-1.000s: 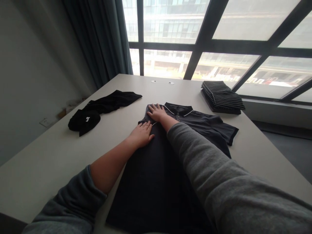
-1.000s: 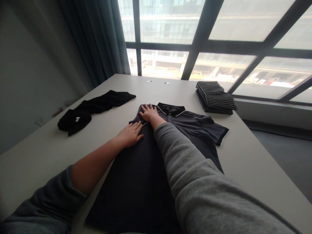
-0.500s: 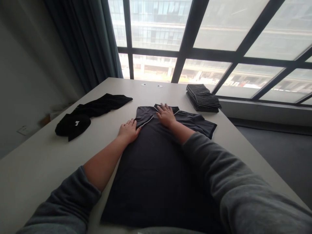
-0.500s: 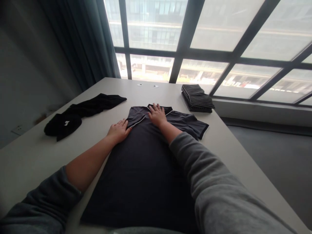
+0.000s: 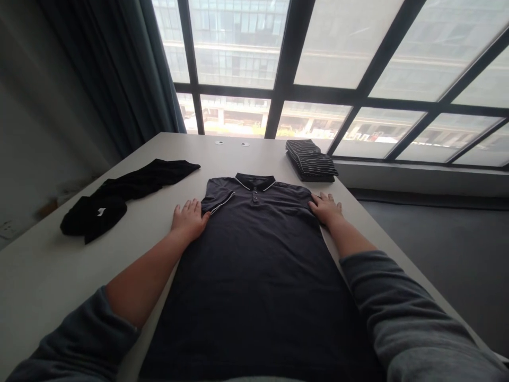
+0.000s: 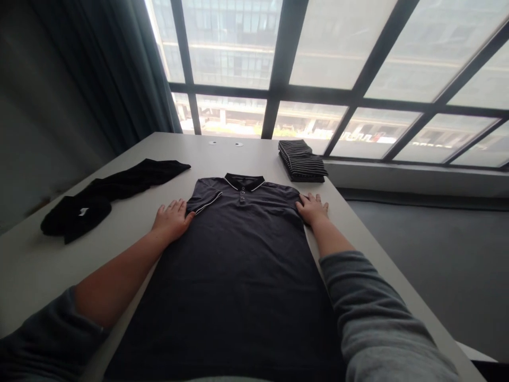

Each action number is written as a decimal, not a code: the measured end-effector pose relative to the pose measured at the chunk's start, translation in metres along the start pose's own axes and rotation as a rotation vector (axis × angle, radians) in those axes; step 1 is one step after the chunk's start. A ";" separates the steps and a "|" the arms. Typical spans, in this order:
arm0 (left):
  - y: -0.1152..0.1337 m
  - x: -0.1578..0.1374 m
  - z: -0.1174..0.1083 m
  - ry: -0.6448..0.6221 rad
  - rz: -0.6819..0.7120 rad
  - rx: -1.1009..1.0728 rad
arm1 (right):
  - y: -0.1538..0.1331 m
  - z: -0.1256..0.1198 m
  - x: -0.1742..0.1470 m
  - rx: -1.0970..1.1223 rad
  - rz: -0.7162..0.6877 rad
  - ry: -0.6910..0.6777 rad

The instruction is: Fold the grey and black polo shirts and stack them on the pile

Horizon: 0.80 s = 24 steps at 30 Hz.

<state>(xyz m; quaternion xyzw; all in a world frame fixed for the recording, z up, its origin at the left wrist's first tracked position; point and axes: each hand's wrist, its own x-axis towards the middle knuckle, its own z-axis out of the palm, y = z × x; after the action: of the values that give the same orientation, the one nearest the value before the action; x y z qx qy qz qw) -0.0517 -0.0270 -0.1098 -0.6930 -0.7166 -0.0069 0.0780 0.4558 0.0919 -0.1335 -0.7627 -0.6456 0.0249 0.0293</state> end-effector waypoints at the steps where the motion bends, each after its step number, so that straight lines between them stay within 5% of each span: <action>1: 0.000 0.000 0.001 0.001 0.009 0.011 | -0.001 -0.001 0.000 0.008 0.040 0.001; 8: 0.017 -0.002 -0.013 0.093 0.060 0.055 | 0.016 -0.016 -0.013 0.059 0.206 -0.060; 13: 0.105 0.018 -0.039 0.098 0.404 -0.050 | 0.015 -0.020 -0.032 0.013 0.093 -0.065; 19: 0.232 0.108 -0.052 -0.046 0.562 -0.129 | 0.005 -0.021 -0.043 0.056 0.078 -0.166; 24: 0.254 0.182 -0.029 -0.199 0.506 -0.126 | 0.007 -0.024 -0.042 0.066 0.093 -0.179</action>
<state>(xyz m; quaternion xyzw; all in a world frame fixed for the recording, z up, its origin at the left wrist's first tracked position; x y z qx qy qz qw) 0.1991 0.1604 -0.0837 -0.8506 -0.5232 0.0362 -0.0368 0.4572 0.0489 -0.1103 -0.7853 -0.6083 0.1153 -0.0046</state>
